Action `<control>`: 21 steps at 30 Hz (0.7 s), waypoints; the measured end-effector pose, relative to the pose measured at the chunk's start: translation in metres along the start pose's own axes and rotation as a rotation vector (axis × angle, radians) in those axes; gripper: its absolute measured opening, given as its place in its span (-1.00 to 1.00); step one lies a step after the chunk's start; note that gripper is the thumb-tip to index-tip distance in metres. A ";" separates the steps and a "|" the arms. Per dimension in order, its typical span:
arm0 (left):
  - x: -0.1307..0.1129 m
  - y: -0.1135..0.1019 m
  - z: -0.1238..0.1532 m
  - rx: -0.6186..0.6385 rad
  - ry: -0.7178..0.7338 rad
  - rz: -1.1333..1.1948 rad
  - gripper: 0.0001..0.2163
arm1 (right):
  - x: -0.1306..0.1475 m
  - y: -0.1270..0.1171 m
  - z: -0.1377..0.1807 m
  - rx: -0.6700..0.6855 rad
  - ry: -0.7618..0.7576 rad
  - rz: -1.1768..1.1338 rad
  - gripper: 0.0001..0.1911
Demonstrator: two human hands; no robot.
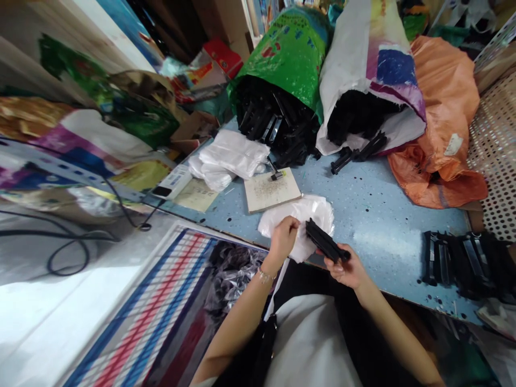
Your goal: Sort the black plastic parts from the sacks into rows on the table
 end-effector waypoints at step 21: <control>-0.013 0.003 0.014 0.045 0.371 -0.215 -0.46 | -0.004 0.005 -0.024 0.115 -0.073 -0.202 -0.44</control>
Point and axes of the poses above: each hand's wrist, its own z-axis away from the middle knuckle, its own y-axis out of the palm, x = y × z, the point moved 5 cm from there along -z, towards the middle knuckle, and after that the axes turned 15 degrees about -z, right-handed, at the moved point
